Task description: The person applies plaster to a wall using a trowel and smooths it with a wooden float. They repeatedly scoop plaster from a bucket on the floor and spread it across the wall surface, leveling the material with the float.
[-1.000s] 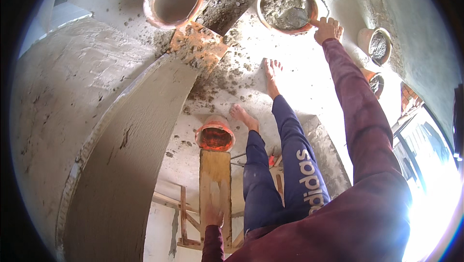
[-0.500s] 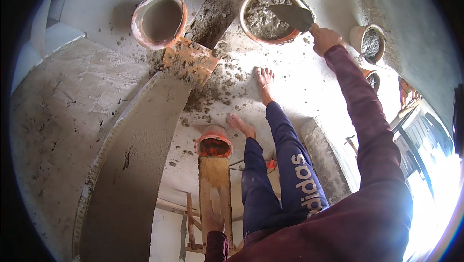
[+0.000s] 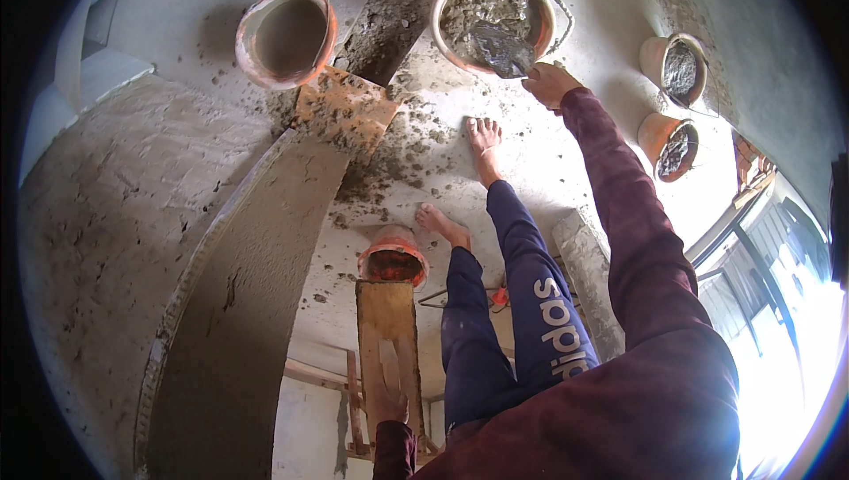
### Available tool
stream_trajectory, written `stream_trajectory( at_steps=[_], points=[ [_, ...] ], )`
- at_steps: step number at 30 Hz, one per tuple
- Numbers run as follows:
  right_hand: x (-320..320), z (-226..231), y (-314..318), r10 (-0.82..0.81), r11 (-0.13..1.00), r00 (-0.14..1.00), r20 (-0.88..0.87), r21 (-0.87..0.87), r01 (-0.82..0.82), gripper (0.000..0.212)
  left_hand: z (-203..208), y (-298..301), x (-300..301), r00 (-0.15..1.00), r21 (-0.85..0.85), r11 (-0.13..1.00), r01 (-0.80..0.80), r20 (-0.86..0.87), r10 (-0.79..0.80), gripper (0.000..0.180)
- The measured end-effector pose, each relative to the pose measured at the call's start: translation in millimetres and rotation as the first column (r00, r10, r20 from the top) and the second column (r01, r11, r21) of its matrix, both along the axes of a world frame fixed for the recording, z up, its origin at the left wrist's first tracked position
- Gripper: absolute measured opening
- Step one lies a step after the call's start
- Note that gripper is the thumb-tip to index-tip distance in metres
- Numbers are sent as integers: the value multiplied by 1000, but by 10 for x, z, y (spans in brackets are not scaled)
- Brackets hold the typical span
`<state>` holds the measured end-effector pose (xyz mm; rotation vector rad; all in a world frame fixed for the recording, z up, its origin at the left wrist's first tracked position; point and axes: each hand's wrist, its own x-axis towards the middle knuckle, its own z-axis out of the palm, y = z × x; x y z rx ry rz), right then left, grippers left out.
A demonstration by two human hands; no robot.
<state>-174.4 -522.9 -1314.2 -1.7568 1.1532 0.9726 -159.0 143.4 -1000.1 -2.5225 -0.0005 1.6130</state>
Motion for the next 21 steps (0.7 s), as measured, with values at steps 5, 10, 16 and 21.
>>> stream_trajectory(
  at_steps=[5, 10, 16, 21],
  points=[
    [-36, -87, 70, -155, 987, 986, 69, 58, 151, 35, 29, -487, 186, 987, 136, 990, -47, -143, 66, 60],
    [-368, -307, 328, -430, 903, 885, 176, 104, 418, 33, -68, -42, 34, 995, 35, 999, 35, -96, -31, 60],
    [-726, -346, 618, -433, 901, 836, 338, 145, 408, 40, -114, 251, -76, 997, -90, 996, 25, -70, -31, 75],
    [-1142, 43, 797, -616, 782, 692, 375, 396, 482, 52, -162, 174, -23, 960, -21, 968, 250, -125, -251, 79]
  ],
)
